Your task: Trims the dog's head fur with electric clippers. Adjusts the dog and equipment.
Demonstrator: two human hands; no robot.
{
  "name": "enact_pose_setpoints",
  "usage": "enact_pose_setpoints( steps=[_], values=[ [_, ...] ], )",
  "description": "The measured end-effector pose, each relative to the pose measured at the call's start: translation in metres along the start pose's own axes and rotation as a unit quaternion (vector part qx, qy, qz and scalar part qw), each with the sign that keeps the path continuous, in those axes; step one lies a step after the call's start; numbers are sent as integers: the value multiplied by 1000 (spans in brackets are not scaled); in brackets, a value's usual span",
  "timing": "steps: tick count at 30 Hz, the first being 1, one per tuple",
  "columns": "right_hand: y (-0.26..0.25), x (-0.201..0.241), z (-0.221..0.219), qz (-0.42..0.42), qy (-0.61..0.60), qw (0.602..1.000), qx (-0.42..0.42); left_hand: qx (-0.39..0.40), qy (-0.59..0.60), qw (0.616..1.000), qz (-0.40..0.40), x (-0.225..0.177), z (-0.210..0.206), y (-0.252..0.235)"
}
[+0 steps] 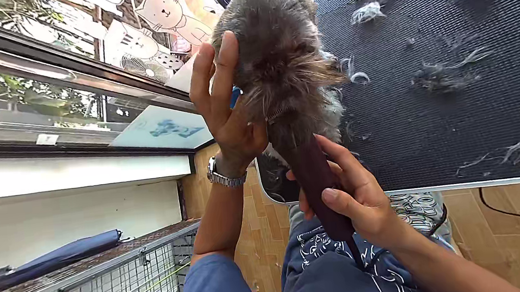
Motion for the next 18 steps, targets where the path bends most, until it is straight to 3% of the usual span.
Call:
enact_pose_setpoints(
  steps=[12,18],
  values=[
    [7,24,-10,89,-3,996,-27,-9,1,999,-37,-10,0,-12],
    [20,11,-15,27,9,999,-27,-3,26,998,-53,-7,4,-10]
  ],
)
Point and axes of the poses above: each hand's wrist, its own y-axis away from the middle knuckle, its own z-axis out of the back of the hand, x = y × z, the point moved 2 cm from there along -y, towards the middle knuckle, and after that the axes turned 2 degrees about x, right-handed, at the moved point
